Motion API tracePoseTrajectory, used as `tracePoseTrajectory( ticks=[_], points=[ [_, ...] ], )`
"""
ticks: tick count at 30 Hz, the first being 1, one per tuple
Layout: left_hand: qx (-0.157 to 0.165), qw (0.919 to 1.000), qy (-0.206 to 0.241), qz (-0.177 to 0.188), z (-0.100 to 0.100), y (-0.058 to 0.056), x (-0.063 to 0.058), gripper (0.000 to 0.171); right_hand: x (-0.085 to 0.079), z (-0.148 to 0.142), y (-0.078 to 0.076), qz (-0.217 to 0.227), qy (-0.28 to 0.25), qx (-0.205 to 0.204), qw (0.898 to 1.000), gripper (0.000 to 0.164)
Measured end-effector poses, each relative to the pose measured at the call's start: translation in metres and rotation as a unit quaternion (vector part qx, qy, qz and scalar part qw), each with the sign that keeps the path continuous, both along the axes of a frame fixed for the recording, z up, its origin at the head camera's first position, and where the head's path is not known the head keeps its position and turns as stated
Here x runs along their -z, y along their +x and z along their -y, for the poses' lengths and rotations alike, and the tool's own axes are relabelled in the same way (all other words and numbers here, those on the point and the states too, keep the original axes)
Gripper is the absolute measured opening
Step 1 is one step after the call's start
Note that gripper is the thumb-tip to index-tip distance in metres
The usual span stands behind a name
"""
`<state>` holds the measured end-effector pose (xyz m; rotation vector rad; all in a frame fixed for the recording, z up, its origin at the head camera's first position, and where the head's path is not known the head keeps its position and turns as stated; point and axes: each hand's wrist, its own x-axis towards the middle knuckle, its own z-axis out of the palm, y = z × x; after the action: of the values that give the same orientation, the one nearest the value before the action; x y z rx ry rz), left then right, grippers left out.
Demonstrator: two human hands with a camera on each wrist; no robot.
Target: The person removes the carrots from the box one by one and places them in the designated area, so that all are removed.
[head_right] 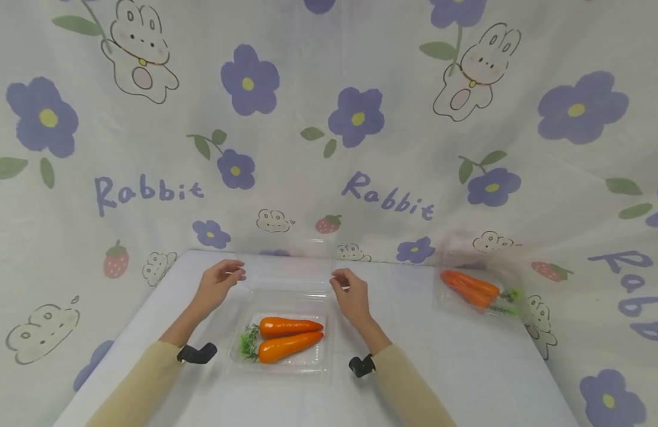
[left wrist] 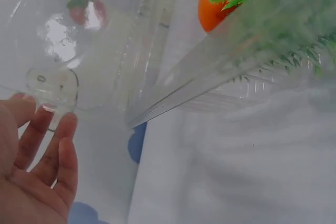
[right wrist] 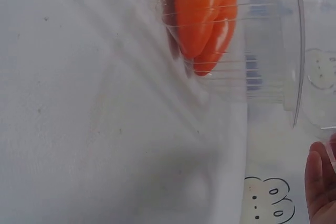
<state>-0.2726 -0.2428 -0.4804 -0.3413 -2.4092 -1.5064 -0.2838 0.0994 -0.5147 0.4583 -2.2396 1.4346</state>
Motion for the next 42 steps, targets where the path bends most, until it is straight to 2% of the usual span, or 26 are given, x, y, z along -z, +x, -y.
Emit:
tracePoseTrajectory(
  ticks=[3,7,10,15,17,30,37,42],
  points=[
    [-0.002,1.0000,-0.001,0.000,-0.001,-0.006,0.002,0.024,0.004,0.001,-0.003,0.008,0.000,0.004,1.000,0.015],
    [0.006,0.9999,-0.002,0.015,-0.010,0.000,-0.018,0.028,0.008,0.002,-0.006,0.019,-0.017,0.006,1.000,0.017],
    [0.015,0.9991,0.003,0.039,-0.013,0.002,-0.023,0.032,0.010,0.003,-0.008,0.024,-0.034,0.004,0.999,0.018],
    [0.020,0.9975,0.003,0.068,-0.002,-0.014,0.012,0.040,0.011,0.006,-0.011,0.057,-0.047,0.007,0.997,0.021],
    [0.019,0.9967,-0.001,0.079,0.001,-0.017,0.021,0.043,0.012,0.006,-0.012,0.074,-0.052,0.011,0.996,0.023],
    [0.031,0.9937,0.002,0.108,0.004,-0.018,0.027,0.051,0.017,0.011,-0.016,0.150,-0.061,0.025,0.986,0.032],
    [0.013,0.9933,-0.019,0.113,0.006,-0.019,0.034,0.037,0.023,0.012,-0.017,0.195,-0.082,0.029,0.977,0.030],
    [0.008,0.9933,-0.028,0.111,0.005,-0.018,0.037,0.031,0.026,0.013,-0.017,0.209,-0.081,0.033,0.974,0.031]
  ],
)
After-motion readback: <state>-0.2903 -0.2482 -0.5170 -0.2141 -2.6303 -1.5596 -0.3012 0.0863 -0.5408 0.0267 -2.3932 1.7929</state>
